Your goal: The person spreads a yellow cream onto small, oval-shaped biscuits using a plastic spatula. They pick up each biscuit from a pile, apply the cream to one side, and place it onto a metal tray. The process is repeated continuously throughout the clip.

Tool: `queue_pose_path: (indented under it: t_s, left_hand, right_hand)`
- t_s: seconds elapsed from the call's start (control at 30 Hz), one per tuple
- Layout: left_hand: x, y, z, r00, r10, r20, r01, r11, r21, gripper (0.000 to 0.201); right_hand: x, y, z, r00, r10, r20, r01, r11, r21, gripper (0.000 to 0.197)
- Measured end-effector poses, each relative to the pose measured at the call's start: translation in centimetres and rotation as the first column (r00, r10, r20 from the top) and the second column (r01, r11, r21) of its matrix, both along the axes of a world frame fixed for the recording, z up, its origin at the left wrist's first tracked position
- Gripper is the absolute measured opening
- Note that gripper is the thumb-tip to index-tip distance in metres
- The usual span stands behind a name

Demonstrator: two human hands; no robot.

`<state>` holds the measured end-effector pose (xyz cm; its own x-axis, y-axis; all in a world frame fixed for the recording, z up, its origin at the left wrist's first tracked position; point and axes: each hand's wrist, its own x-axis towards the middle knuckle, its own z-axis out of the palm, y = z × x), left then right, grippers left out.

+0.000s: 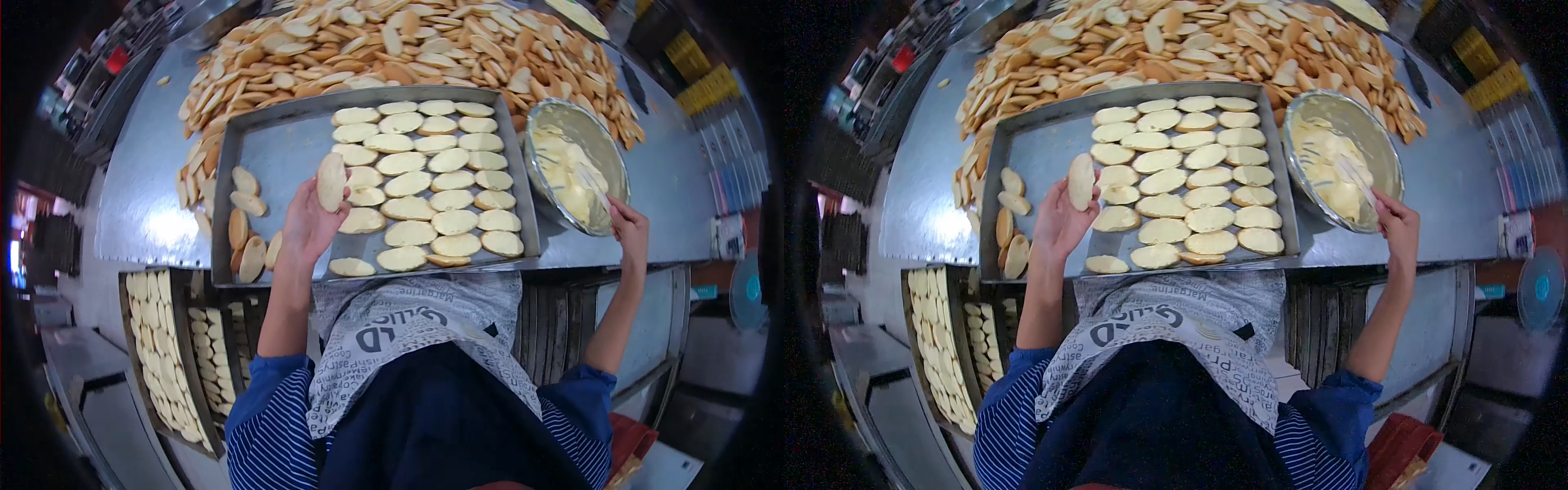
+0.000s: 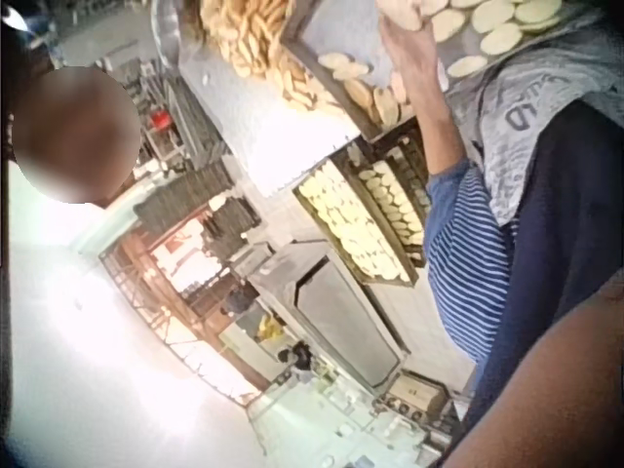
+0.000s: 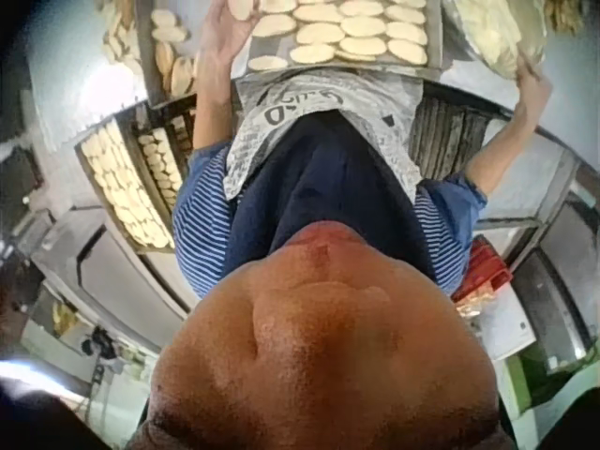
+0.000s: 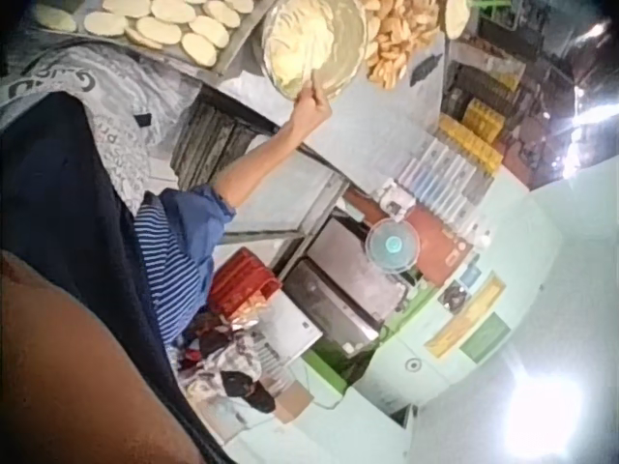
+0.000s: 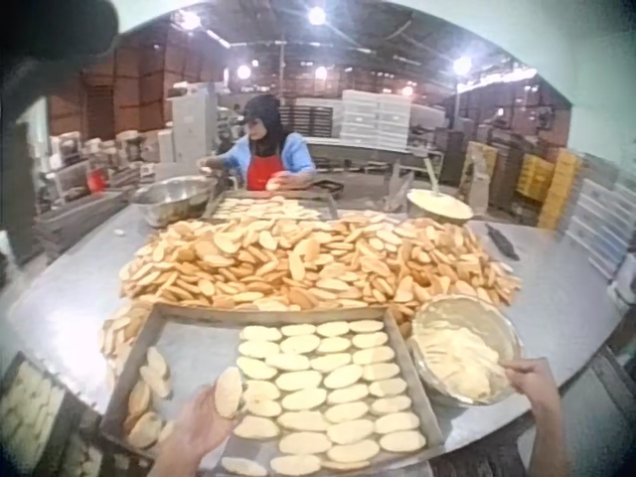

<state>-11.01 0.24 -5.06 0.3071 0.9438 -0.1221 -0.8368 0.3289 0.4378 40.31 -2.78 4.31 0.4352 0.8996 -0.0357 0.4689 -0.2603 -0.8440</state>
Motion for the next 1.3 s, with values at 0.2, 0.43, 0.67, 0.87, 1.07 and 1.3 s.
queue_pose_path:
  t_s: [0.2, 0.43, 0.67, 0.87, 1.07, 1.3]
  left_hand:
    - [1.7, -0.8, 1.6, 0.996, 0.082, -0.035, -0.083, 0.995, -0.047, 0.038]
    - [3.6, -1.6, 3.0, 0.999, -0.009, 0.047, 0.012, 0.997, -0.077, 0.044]
    - [4.7, -1.8, 4.2, 0.998, -0.051, 0.035, 0.054, 0.995, -0.086, 0.041]
    - [3.3, -1.7, 2.0, 0.998, -0.051, -0.036, 0.048, 0.997, -0.063, 0.04]
    - [4.4, -2.1, 3.5, 0.993, -0.077, -0.093, 0.079, 0.997, 0.013, 0.046]
    - [7.1, -2.0, 4.0, 0.991, -0.121, -0.059, 0.121, 0.993, -0.003, 0.048]
  right_hand:
    - [-0.1, -0.1, -0.3, 0.998, 0.032, -0.053, -0.029, 0.998, 0.06, 0.022]
    - [-0.1, 0.2, -1.8, 0.973, 0.095, 0.211, -0.131, 0.978, 0.162, 0.022]
    - [1.2, 3.1, -0.2, 0.924, 0.376, 0.07, -0.364, 0.921, -0.137, 0.021]
    - [3.2, 3.2, 1.5, 0.971, 0.223, -0.09, -0.237, 0.951, -0.198, 0.022]
    - [1.8, 1.3, 1.3, 0.958, 0.194, -0.212, -0.215, 0.973, -0.084, 0.024]
    - [-8.8, -1.6, 0.0, 0.899, 0.367, -0.239, -0.307, 0.917, 0.255, 0.025]
